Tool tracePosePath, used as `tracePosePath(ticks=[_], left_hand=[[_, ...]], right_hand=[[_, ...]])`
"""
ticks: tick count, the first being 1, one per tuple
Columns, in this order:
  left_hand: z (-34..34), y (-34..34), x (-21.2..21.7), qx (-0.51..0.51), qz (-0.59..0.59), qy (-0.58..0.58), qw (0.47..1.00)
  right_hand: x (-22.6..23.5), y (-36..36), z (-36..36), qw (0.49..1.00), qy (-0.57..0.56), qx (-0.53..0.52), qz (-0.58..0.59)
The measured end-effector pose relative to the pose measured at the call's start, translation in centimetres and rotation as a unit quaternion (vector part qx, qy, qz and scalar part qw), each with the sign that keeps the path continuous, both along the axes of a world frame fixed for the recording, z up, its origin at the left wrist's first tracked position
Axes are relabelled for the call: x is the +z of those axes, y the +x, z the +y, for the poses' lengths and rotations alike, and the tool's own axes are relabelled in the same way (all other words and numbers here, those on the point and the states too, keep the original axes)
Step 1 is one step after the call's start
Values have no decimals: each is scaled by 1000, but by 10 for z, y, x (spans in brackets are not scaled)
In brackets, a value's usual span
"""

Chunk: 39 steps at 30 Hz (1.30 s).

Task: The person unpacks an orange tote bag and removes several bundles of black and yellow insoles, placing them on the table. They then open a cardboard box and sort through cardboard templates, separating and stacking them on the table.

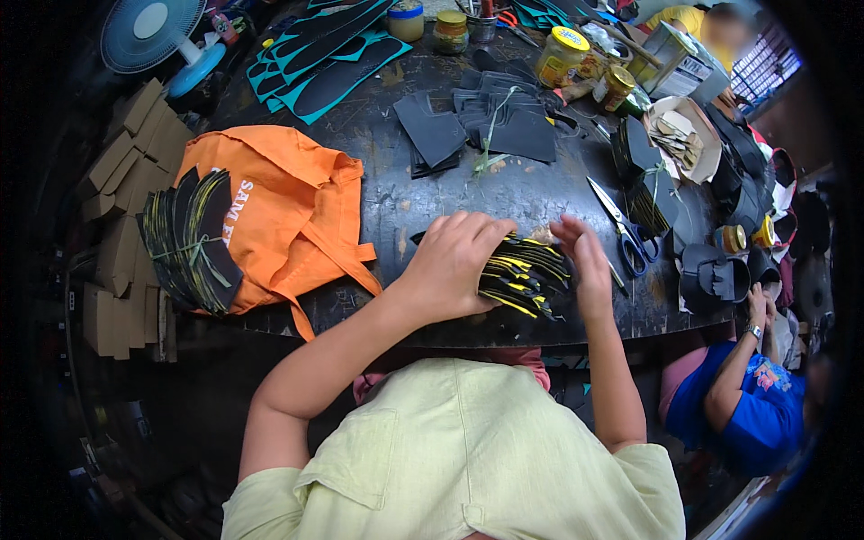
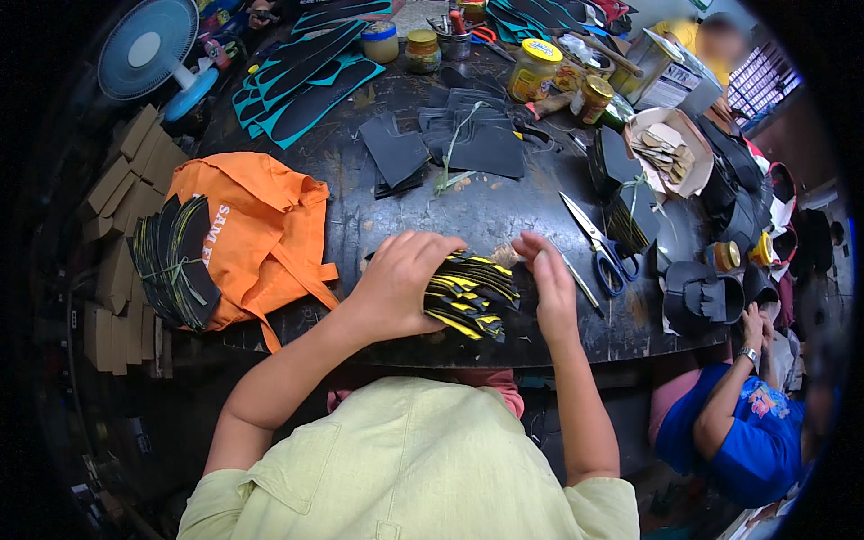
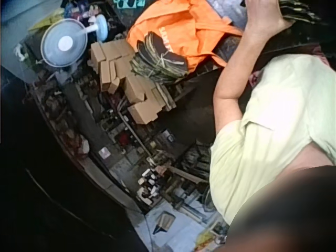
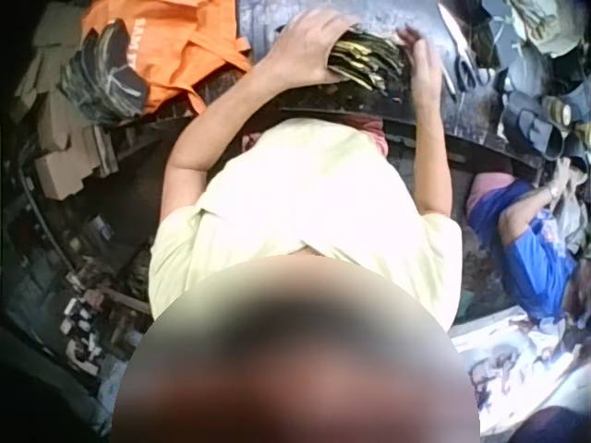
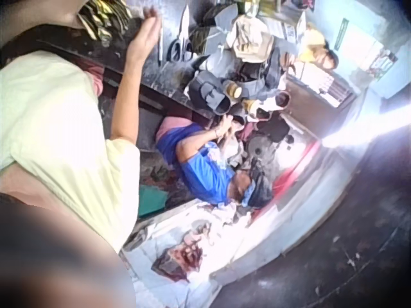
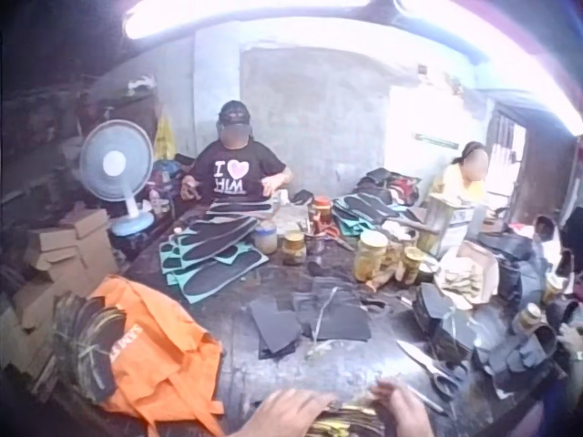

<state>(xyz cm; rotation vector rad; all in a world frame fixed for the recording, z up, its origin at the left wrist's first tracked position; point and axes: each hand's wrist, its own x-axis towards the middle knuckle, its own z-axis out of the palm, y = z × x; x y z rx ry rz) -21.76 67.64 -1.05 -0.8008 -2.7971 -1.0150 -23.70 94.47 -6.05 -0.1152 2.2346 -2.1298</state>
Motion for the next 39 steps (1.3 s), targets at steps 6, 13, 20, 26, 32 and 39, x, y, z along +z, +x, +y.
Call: tracePosePath(ticks=[6, 13, 20, 26, 32, 39], left_hand=[[-39, 3, 15, 108, 62, 357, 926], [-11, -1, 25, 153, -223, 627, 730], [35, -2, -40, 72, -204, 707, 674], [4, -10, -40, 84, -145, 554, 816], [-14, -22, -39, 105, -35, 421, 900], [4, -19, -72, 102, -121, 438, 885]], right_hand=[[11, 59, 24, 837, 448, 218, 226], [64, 23, -16, 962, 184, 82, 183], [36, -1, -86, 988, -111, 106, -1], [70, -11, -77, 986, 36, 102, 129], [76, -37, -40, 867, 382, 201, 247], [35, -23, -20, 914, 350, 119, 166]])
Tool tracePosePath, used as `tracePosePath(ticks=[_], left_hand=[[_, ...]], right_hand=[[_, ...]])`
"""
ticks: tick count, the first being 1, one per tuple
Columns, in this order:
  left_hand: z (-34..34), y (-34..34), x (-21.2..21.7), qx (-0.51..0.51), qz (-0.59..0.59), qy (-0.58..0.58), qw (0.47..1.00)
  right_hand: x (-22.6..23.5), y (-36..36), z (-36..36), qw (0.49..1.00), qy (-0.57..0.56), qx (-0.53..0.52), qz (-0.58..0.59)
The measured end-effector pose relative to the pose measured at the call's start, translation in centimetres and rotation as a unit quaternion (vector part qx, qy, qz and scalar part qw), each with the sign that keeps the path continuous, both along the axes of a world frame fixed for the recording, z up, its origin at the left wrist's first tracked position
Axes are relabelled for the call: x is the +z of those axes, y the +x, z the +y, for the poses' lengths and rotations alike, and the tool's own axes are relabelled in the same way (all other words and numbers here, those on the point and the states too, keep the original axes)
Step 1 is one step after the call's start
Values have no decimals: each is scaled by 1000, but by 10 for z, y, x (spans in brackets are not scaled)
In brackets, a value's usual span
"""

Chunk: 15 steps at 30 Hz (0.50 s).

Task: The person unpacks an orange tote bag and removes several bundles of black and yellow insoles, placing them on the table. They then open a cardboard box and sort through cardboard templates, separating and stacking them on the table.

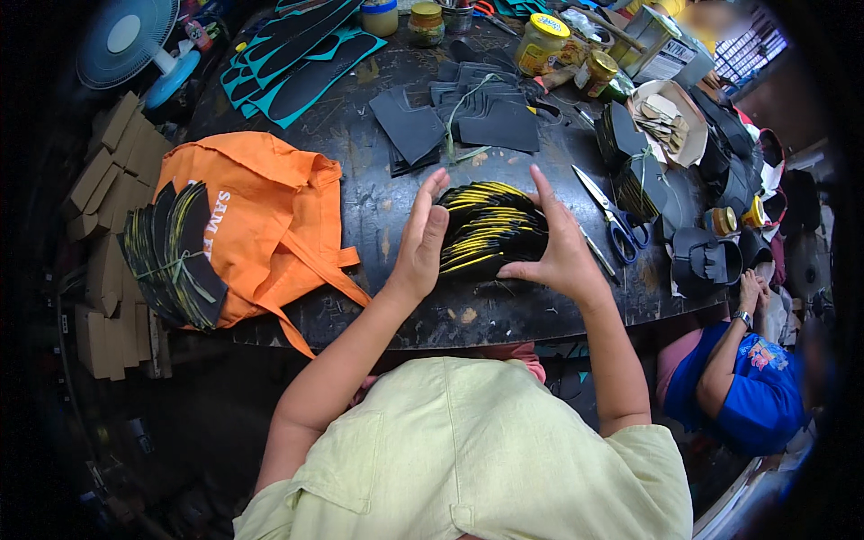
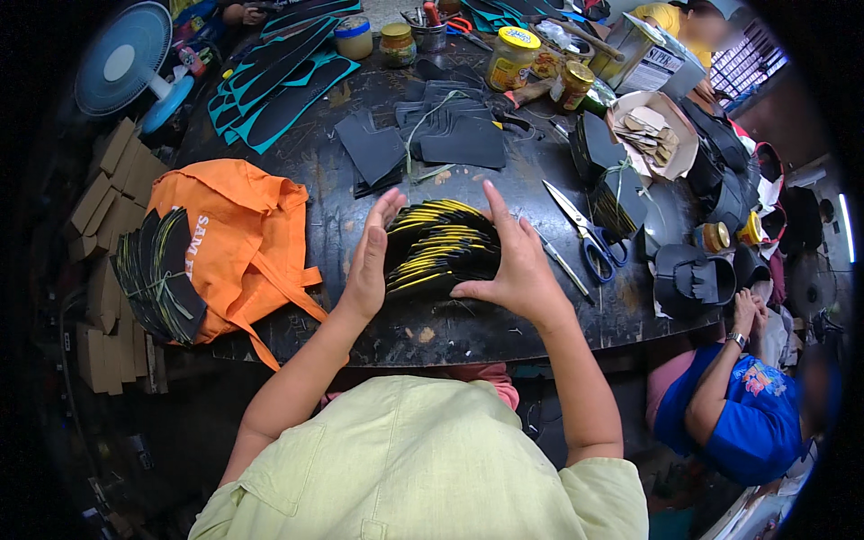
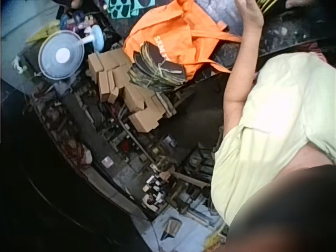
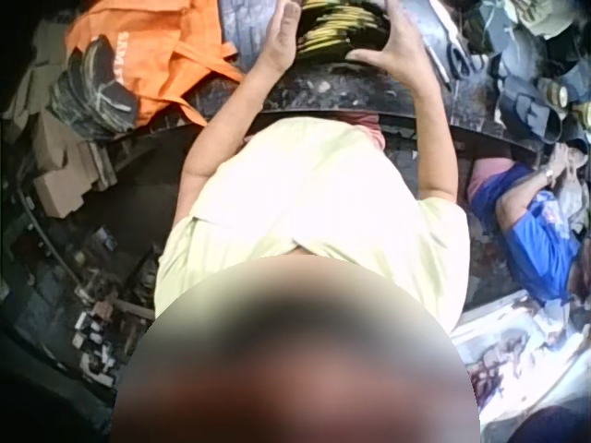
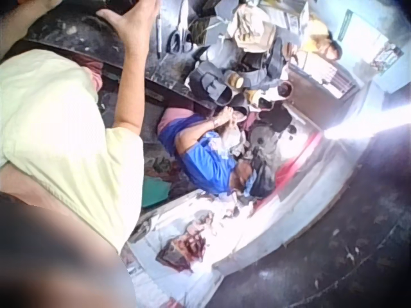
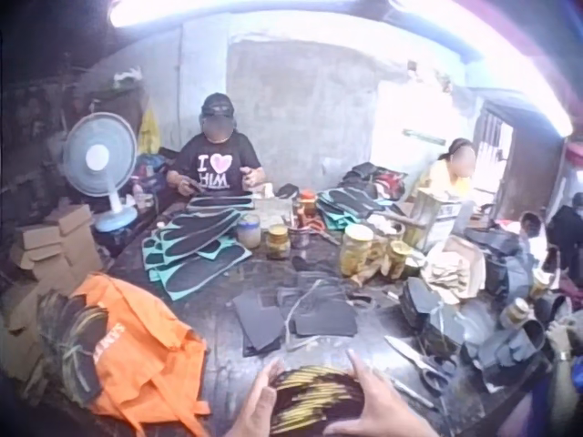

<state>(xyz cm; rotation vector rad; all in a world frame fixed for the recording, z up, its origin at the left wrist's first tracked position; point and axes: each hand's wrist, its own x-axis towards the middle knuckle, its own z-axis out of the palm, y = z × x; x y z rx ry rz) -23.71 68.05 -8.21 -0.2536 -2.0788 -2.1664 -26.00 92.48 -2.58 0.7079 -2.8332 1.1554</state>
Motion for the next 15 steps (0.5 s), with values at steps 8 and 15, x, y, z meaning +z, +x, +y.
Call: tracePosePath(ticks=[8, 15], left_hand=[[20, -31, 2, -83, -2, 59, 995], [17, -13, 19, -65, 48, -29, 996]], right_hand=[[-17, 6, -20, 995, 75, -20, 67], [-2, 3, -20, 988, 109, -26, 105]])
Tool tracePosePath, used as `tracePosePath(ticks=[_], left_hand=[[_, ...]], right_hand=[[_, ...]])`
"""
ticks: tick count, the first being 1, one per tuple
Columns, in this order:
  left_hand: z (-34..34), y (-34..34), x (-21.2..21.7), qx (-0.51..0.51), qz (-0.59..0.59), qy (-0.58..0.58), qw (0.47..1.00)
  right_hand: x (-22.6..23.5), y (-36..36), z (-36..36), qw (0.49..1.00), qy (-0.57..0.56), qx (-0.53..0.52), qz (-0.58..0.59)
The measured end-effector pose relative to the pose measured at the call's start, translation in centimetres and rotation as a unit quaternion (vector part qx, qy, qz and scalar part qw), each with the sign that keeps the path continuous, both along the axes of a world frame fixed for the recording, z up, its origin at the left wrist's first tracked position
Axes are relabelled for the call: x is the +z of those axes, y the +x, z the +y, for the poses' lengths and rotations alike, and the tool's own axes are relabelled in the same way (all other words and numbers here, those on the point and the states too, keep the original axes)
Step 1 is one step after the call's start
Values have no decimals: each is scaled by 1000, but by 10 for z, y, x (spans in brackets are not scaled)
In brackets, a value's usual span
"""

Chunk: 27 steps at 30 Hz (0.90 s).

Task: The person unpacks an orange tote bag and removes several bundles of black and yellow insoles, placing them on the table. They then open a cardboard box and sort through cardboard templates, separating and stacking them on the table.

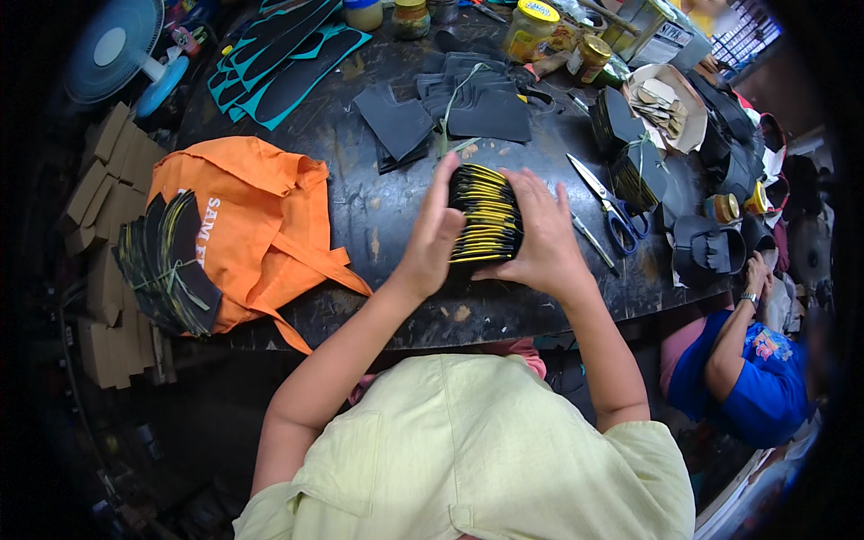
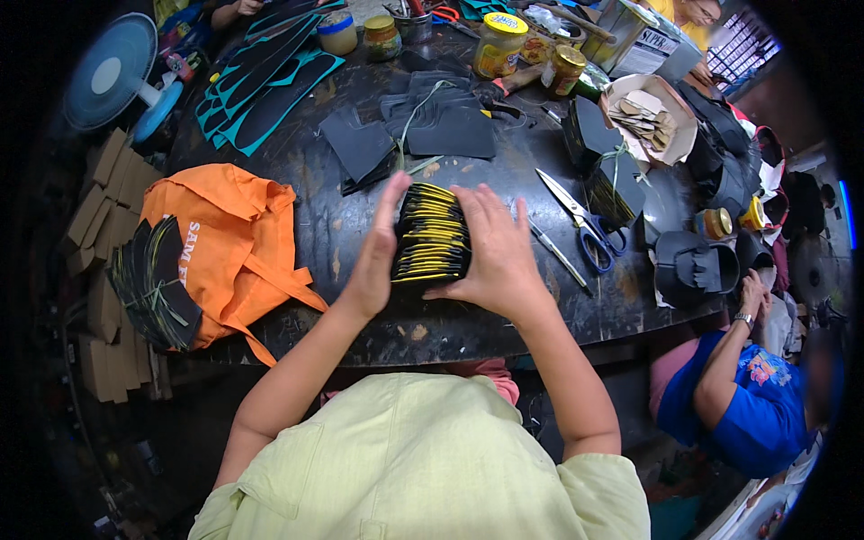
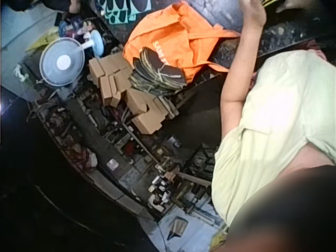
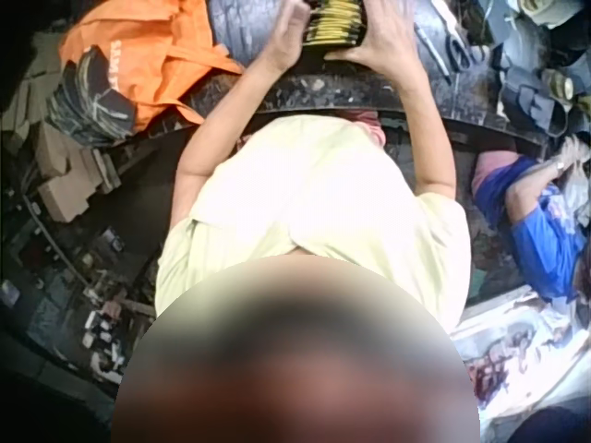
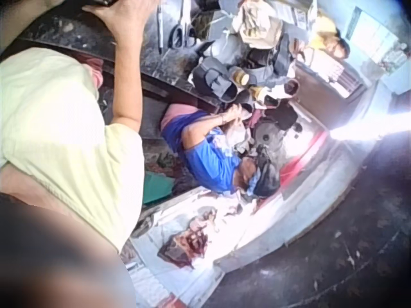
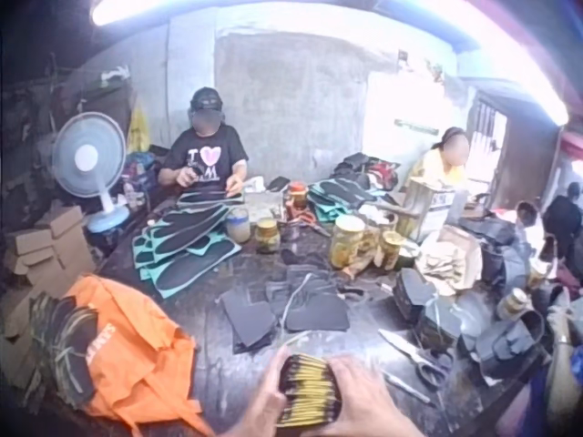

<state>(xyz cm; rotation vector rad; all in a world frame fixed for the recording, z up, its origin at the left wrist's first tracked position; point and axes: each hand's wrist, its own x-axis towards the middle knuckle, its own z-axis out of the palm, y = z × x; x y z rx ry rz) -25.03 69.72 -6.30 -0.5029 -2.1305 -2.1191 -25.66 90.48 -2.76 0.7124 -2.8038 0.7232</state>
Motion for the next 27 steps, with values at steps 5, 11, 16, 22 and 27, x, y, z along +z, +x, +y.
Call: tracePosePath(ticks=[5, 11, 16, 22, 27], left_hand=[[7, -4, 3, -35, -14, 56, 998], [-56, -3, 26, 30, -45, -167, 985], [-9, 33, -10, 6, 0, -563, 826], [90, 94, -24, -323, 212, -291, 875], [70, 61, 1, -286, 179, -194, 921]], right_hand=[[-2, -19, -11, 987, -145, 39, -57], [45, -25, 55, 968, -245, -48, 21], [80, -4, 99, 857, -512, -58, 0], [66, 19, 122, 801, -590, -104, -9], [41, 21, 130, 783, -611, -103, -47]])
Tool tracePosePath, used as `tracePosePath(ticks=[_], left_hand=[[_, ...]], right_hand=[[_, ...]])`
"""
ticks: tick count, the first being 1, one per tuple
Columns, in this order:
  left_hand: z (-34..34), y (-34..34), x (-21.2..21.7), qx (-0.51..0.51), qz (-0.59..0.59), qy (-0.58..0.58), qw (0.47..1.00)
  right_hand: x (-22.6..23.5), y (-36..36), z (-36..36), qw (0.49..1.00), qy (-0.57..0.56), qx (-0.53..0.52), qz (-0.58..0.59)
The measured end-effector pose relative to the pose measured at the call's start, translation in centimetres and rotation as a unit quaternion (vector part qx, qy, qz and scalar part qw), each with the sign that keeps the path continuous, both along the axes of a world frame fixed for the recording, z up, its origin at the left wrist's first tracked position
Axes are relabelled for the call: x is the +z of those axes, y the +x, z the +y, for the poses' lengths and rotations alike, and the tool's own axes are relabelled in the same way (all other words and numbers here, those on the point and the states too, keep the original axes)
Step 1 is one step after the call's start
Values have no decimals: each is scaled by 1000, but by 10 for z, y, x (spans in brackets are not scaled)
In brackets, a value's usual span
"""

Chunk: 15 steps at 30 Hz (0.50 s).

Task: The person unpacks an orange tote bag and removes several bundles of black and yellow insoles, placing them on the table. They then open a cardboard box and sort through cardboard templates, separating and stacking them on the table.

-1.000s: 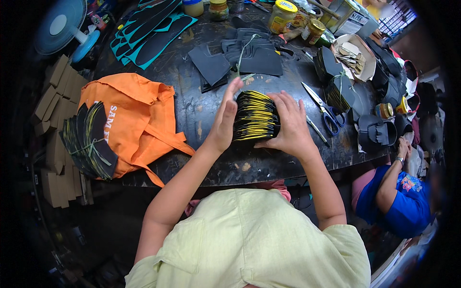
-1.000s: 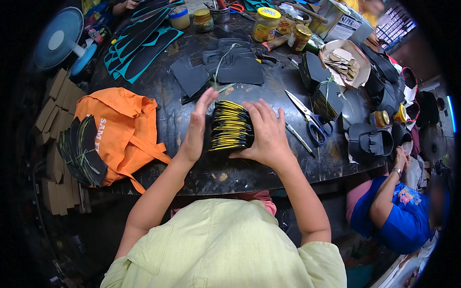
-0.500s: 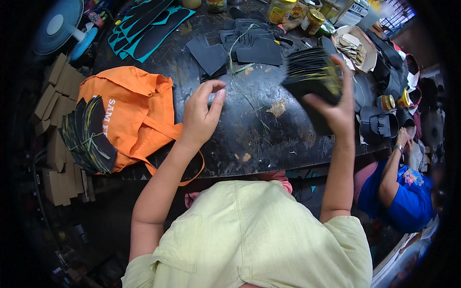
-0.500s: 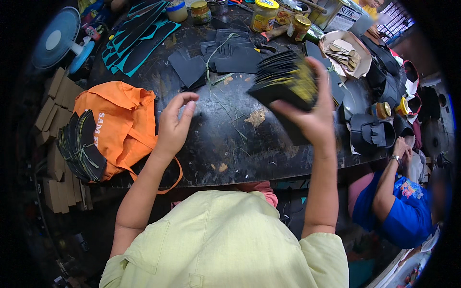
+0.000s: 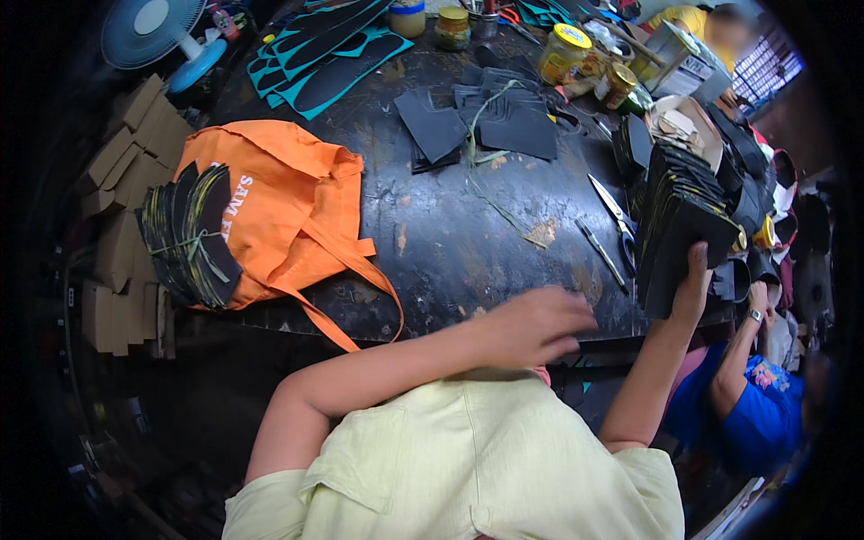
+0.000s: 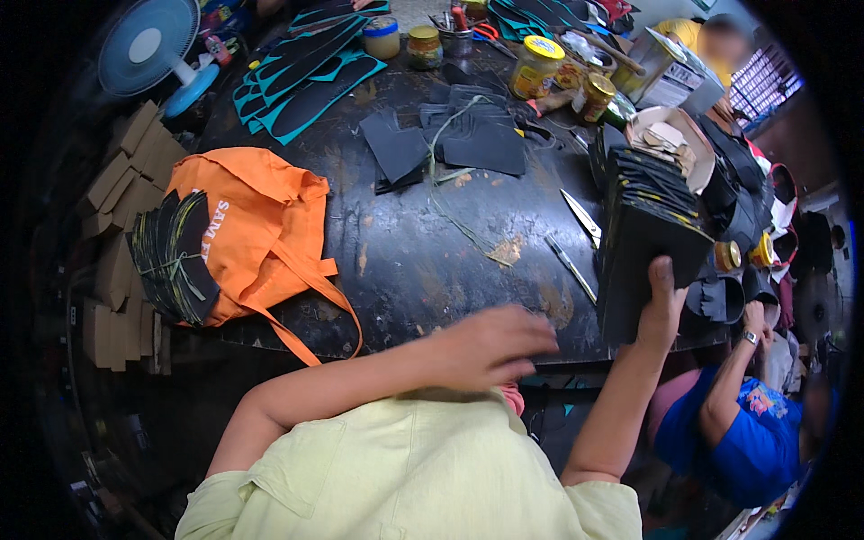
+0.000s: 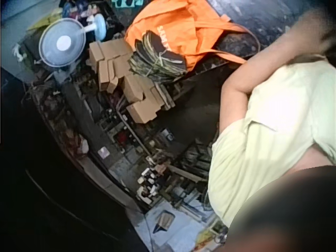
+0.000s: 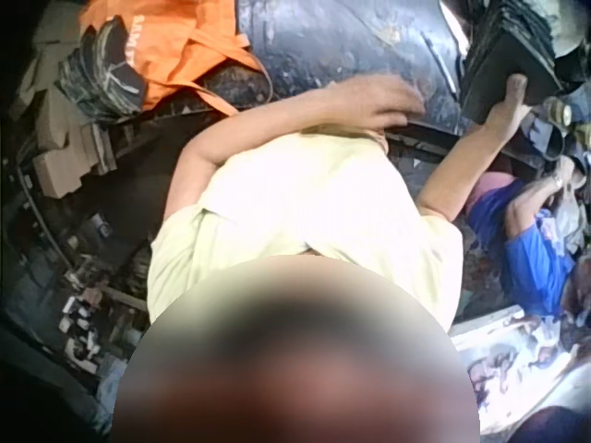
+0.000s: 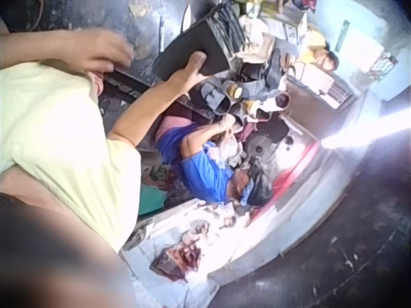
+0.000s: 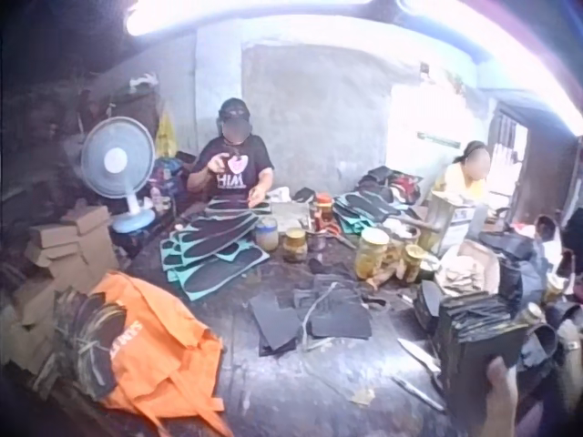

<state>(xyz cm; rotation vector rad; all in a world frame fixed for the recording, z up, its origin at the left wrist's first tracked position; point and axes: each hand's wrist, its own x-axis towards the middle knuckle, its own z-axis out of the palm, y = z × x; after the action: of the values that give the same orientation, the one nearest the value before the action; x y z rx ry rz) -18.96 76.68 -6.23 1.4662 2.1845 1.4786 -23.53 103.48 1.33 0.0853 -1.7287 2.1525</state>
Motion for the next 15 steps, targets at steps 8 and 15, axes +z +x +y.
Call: tracePosePath(ticks=[8, 15], left_hand=[[-30, 4, -11, 124, -48, -151, 979], [-31, -14, 22, 282, -272, 177, 903]], right_hand=[[-18, -16, -36, 980, -156, 88, -90], [-37, 13, -113, 974, -100, 110, -169]])
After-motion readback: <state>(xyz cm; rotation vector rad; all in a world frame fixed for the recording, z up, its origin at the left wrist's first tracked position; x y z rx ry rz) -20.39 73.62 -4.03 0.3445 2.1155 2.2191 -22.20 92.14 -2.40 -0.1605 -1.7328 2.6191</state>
